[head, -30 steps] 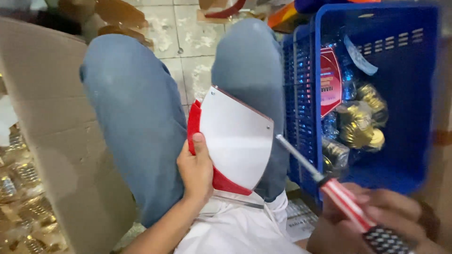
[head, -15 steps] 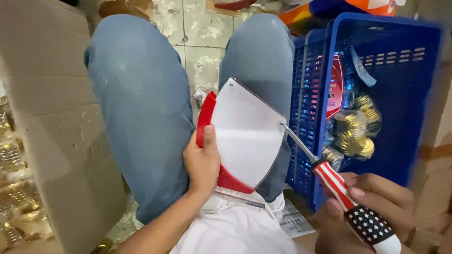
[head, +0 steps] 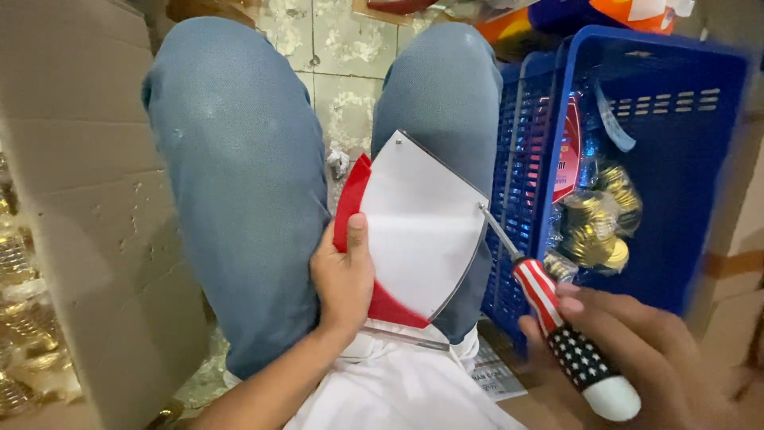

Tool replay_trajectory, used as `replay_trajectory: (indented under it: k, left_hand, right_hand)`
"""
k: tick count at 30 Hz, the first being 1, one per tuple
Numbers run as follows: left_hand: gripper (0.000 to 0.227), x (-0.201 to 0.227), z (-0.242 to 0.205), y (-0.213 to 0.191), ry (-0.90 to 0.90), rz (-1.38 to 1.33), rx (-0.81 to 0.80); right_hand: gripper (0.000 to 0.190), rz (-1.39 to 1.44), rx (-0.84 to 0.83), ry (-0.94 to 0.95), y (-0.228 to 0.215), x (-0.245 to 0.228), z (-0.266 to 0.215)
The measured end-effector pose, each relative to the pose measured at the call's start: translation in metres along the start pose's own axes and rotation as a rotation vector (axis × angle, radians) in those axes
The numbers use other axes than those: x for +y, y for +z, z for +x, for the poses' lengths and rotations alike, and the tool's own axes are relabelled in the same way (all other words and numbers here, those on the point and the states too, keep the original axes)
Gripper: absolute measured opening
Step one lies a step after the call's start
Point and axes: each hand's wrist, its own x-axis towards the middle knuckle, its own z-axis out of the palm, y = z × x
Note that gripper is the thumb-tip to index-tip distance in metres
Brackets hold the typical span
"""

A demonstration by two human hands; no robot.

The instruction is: The person is assembling a trophy by using a screwdriver to secure screws that attach a red shield-shaped plaque to a white base.

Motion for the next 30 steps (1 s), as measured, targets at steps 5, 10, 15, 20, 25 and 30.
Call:
replay_trajectory:
  k: [5,10,15,20,25,30]
  left_hand:
    - [0.037,0.002,-0.003,-0.001,0.039,0.039,0.017]
    - [0.036,0.003,-0.010,-0.005,0.097,0.015,-0.027]
    - [0.047,0.011,-0.013,-0.010,0.062,-0.003,-0.114]
    - [0.030,0.022,-0.017,-0.013,0.192,-0.013,-0.066]
    - [0.027,0.026,-0.020,-0.013,0.173,-0.019,-0.073]
    - [0.023,0.030,-0.022,-0.015,0.242,-0.066,-0.070]
  right_hand:
    - [0.046,-0.209,-0.564,0.461,-0.027,-0.038,0.045]
    - [0.048,-0.554,-0.414,-0.267,-0.036,0.004,0.046]
    - [0.055,-0.970,-0.599,-0.367,-0.028,0.024,0.047]
    - [0.062,-0.921,-0.644,0.195,-0.022,0.022,0.048]
    - [0.038,-0.719,-0.389,0.000,-0.023,0.044,0.040]
    - [0.047,-0.893,-0.465,-0.174,-0.024,0.036,0.044]
